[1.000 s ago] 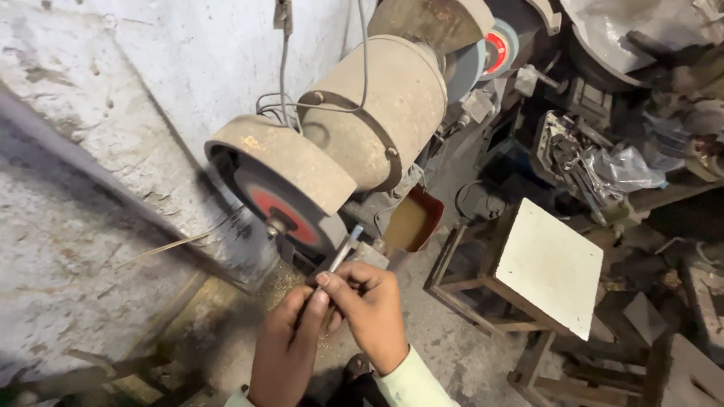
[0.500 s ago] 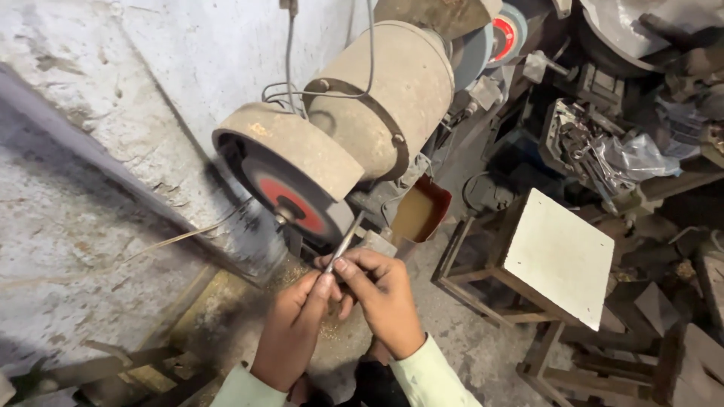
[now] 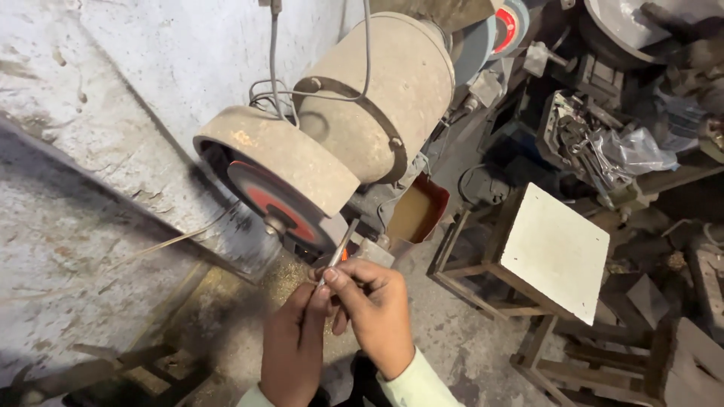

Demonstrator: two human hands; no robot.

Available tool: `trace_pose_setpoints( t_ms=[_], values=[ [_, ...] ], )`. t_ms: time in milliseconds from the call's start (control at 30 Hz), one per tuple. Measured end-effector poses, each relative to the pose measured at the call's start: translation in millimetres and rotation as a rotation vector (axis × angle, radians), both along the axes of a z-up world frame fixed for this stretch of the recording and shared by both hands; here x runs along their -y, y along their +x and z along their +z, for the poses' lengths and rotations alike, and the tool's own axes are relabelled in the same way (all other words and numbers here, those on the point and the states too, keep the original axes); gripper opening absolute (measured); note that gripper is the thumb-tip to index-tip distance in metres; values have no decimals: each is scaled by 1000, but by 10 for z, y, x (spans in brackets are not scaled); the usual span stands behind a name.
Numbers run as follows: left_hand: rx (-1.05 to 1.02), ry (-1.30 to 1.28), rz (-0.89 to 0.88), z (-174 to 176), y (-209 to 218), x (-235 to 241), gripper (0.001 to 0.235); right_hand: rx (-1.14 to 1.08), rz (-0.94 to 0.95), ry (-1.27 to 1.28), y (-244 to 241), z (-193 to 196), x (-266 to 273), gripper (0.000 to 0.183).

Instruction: Grinding small metal parts and rods using a bench grinder to smooth or shape them.

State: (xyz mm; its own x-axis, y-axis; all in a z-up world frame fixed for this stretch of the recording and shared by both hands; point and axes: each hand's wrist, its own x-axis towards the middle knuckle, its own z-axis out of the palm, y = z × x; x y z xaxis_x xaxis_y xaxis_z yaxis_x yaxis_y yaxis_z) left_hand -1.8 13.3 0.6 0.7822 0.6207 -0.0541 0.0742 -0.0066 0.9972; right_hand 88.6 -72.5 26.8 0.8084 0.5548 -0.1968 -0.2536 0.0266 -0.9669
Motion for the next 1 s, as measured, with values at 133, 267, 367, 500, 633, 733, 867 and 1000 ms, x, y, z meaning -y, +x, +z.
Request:
trace_pose_setpoints(
  t_ms=[133, 267, 367, 500, 633, 733, 867, 1000],
  values=[
    [-285, -54, 26, 11, 9, 24, 30, -24, -18, -36, 0, 15, -1, 20],
    [-107, 0, 64, -61, 7, 56, 28, -22, -3, -38, 9, -49, 1, 21],
    [-160, 4, 89, -66, 15, 86, 28, -46, 5, -54, 21, -1, -10, 20],
    [-208, -15, 135, -60, 7, 125, 29, -31, 31, -38, 13, 18, 1, 21],
    [-181, -37, 157, -77, -15, 165, 29, -18, 65, -34, 17, 47, 15, 20],
    [-174, -40, 165, -110, -32, 179, 29, -41, 84, -30, 22, 57, 23, 19],
    [-137, -75, 181, -131, -46, 209, 29, -42, 108, -33, 41, 30, 39, 18],
    [-149, -72, 192, -172, -65, 237, 29, -16, 139, -50, 60, 14, 65, 18]
  ],
)
